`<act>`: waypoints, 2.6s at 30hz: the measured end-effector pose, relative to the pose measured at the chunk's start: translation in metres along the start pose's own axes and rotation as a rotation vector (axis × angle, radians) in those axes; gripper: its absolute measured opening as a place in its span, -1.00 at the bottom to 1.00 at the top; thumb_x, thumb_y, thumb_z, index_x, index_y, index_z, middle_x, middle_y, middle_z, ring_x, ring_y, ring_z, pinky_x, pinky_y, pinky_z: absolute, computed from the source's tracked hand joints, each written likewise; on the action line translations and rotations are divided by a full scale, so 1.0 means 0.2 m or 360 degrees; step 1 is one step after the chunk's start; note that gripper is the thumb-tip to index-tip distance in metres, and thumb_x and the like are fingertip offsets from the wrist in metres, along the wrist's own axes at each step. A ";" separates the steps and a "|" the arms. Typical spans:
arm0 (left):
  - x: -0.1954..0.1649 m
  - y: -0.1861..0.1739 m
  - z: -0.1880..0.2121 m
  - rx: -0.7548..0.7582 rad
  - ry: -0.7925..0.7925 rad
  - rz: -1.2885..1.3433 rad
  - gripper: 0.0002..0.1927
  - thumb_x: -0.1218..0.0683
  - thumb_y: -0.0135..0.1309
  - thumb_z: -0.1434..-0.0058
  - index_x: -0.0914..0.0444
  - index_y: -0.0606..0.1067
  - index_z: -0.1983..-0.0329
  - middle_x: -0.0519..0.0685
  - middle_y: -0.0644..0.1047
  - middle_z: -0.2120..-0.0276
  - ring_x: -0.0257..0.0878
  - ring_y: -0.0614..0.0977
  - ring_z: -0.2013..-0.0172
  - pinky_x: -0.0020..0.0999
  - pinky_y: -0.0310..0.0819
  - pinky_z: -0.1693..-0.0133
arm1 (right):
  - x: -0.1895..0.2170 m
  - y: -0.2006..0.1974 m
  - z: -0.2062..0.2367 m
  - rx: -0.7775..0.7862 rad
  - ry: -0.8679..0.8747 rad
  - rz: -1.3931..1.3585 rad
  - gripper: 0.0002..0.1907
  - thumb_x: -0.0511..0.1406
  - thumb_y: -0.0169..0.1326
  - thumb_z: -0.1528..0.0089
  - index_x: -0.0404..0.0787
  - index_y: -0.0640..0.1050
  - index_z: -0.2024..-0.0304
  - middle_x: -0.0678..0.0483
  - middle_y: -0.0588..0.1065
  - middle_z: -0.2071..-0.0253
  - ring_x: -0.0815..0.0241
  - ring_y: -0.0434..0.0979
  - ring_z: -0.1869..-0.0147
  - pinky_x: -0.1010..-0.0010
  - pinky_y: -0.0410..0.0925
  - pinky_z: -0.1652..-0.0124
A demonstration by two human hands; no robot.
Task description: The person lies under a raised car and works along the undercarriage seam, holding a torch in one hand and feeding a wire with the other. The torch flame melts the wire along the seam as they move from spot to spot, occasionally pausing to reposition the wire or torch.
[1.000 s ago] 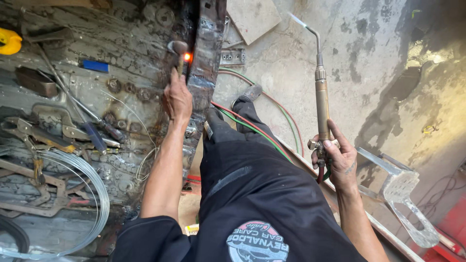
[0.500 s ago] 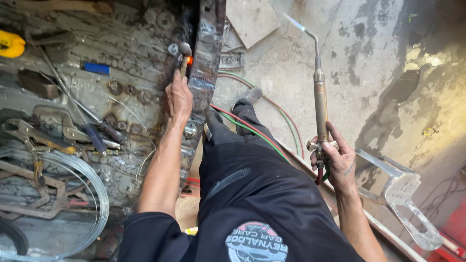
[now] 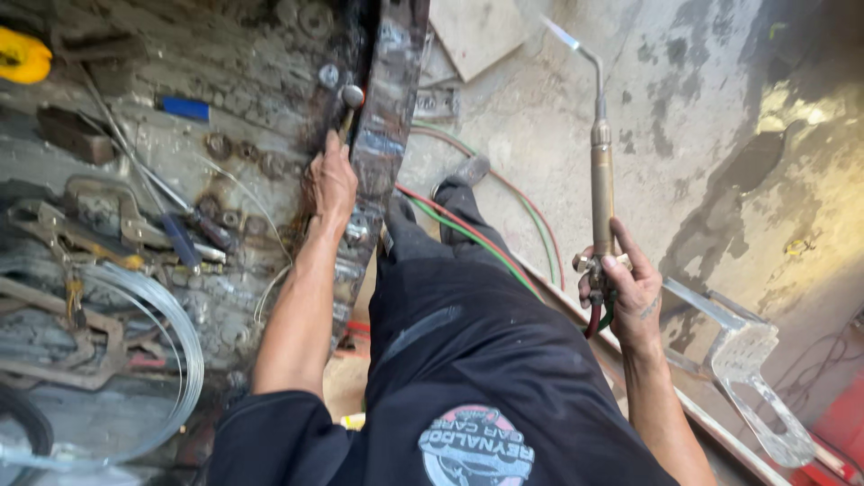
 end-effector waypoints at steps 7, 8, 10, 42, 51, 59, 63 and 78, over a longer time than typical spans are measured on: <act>0.23 -0.12 -0.13 0.0016 -0.0270 0.0268 -0.70 0.01 0.17 -0.28 0.24 0.54 0.00 0.17 0.65 0.29 0.14 0.67 0.26 0.03 0.47 0.19 | 0.02 -0.02 0.01 -0.0056 -0.0037 0.0002 -0.29 -0.36 -0.06 -0.34 -0.30 0.17 -0.55 -0.15 0.52 0.18 0.19 0.52 0.46 0.40 0.40 0.53; 0.28 -0.17 -0.15 -0.0002 -0.0227 0.0211 -0.67 0.02 0.21 -0.26 0.26 0.54 -0.03 0.18 0.64 0.27 0.15 0.66 0.24 0.02 0.47 0.17 | 0.02 -0.03 0.03 -0.0059 -0.0029 0.0013 -0.30 -0.35 -0.06 -0.35 -0.30 0.17 -0.55 -0.15 0.52 0.18 0.19 0.51 0.46 0.40 0.40 0.53; 0.35 -0.26 -0.25 -0.0050 -0.0090 0.0088 -0.67 0.03 0.25 -0.28 0.26 0.54 -0.04 0.19 0.63 0.22 0.17 0.64 0.19 0.02 0.44 0.10 | 0.02 -0.03 0.01 -0.0060 -0.0049 0.0026 -0.30 -0.35 -0.06 -0.36 -0.30 0.18 -0.55 -0.15 0.52 0.18 0.20 0.51 0.46 0.40 0.40 0.52; 0.14 0.07 -0.02 0.0317 0.0004 -0.0001 -0.73 -0.05 -0.12 -0.51 0.26 0.36 0.08 0.37 0.54 0.38 0.42 0.53 0.33 0.29 0.33 0.34 | 0.04 -0.03 -0.03 -0.0129 -0.0048 -0.0043 -0.32 -0.36 -0.04 -0.36 -0.29 0.19 -0.54 -0.16 0.52 0.16 0.19 0.52 0.44 0.40 0.43 0.48; 0.27 0.05 0.09 0.0359 -0.0077 -0.0047 -0.73 -0.05 -0.09 -0.47 0.25 0.40 0.10 0.32 0.56 0.38 0.37 0.56 0.32 0.26 0.35 0.32 | 0.05 0.03 -0.05 -0.0066 -0.0013 0.0011 -0.30 -0.36 -0.05 -0.35 -0.29 0.18 -0.55 -0.15 0.52 0.15 0.18 0.52 0.44 0.39 0.42 0.51; 0.43 -0.28 -0.11 -0.0062 -0.0078 -0.0126 -0.74 0.07 0.18 -0.34 0.29 0.51 -0.02 0.22 0.58 0.18 0.20 0.59 0.20 0.10 0.41 0.22 | 0.07 0.06 -0.11 0.0009 -0.0026 -0.0024 -0.29 -0.36 -0.05 -0.35 -0.29 0.17 -0.56 -0.14 0.51 0.14 0.17 0.52 0.45 0.38 0.41 0.51; 0.38 -0.47 -0.19 -0.0481 0.0283 -0.0446 -0.62 0.19 0.23 -0.14 0.29 0.53 -0.05 0.17 0.55 0.17 0.14 0.57 0.13 0.00 0.41 0.09 | 0.08 0.06 -0.11 0.0039 -0.0048 0.0035 -0.31 -0.37 -0.06 -0.37 -0.28 0.18 -0.56 -0.15 0.51 0.15 0.16 0.52 0.44 0.37 0.42 0.50; 0.73 -0.39 0.82 -0.0005 -0.0323 -0.0457 -0.71 0.04 0.25 -0.17 0.30 0.55 0.14 0.19 0.47 0.09 0.21 0.47 0.03 0.13 0.34 0.00 | 0.08 0.06 -0.13 0.0088 -0.0046 0.0043 -0.30 -0.38 -0.05 -0.38 -0.29 0.18 -0.58 -0.19 0.51 0.12 0.16 0.53 0.40 0.36 0.43 0.48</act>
Point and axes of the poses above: each hand's wrist, its own z-axis away from the middle knuckle, its own y-axis out of the palm, x = y × z, the point moved 9 cm from there along -z, towards the middle knuckle
